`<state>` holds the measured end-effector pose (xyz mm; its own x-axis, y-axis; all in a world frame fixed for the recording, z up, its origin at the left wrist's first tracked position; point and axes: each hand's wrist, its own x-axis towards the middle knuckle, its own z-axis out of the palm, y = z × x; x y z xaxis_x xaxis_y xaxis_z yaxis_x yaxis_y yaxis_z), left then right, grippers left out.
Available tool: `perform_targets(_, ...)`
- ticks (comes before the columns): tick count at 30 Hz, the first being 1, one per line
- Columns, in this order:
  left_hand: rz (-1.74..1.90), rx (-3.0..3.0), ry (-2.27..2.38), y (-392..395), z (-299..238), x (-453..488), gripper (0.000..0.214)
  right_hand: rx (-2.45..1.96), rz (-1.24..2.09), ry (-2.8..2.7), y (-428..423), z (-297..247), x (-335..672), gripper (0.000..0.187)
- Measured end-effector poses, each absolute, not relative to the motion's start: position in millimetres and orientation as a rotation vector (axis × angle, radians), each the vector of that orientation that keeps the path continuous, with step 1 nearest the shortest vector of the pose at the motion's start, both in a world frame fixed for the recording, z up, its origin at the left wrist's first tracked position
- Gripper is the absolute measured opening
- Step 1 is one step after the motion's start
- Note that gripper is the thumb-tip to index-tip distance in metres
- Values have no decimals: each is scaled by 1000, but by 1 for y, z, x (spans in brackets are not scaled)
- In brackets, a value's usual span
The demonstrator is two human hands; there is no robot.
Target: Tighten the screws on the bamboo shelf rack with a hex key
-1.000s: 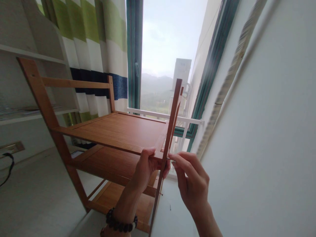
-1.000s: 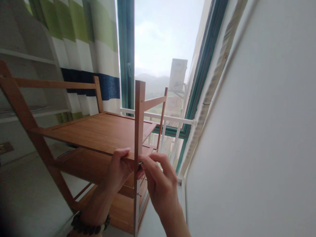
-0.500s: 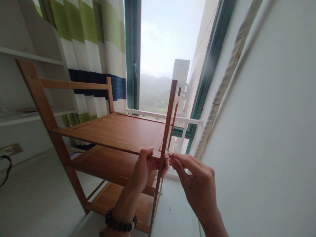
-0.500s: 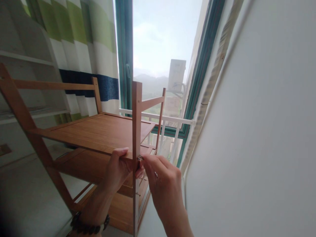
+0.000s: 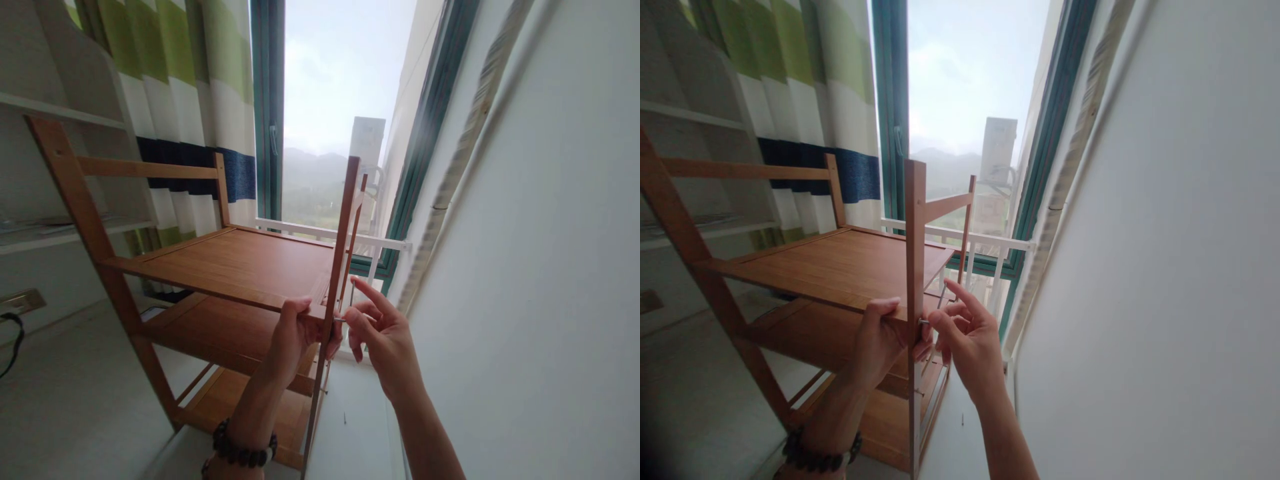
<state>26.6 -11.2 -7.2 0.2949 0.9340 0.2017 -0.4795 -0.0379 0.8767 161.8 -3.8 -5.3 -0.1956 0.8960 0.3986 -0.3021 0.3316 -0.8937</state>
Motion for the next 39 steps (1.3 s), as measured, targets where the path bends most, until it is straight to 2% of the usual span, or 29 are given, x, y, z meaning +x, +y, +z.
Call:
perform_targets(7,1257,1095,563,-9,-8,26,50,-872,1046,-1458,-4,-12,164,31)
perform_targets(17,1233,1068,604,-9,-10,25,53,-920,1405,-1559,-18,-7,162,58)
perform_targets(21,1204,1083,566,-9,-10,25,55,-841,1528,-1554,-22,-6,159,61)
perform_targets(24,1210,1098,544,-9,-11,25,56,-743,1411,-1595,-23,-7,160,55)
perform_targets(27,1225,1086,555,-9,-13,24,55,-637,1300,-1610,-23,-8,165,40)
perform_targets(34,1236,1021,592,-8,-12,25,51,-508,1275,-1587,-25,-10,177,12)
perform_targets(36,1243,1015,600,-8,-12,25,50,-532,1147,-1639,-27,-10,180,16)
perform_targets(39,1241,1038,592,-9,-10,25,50,-600,767,-1808,-32,-10,183,27)
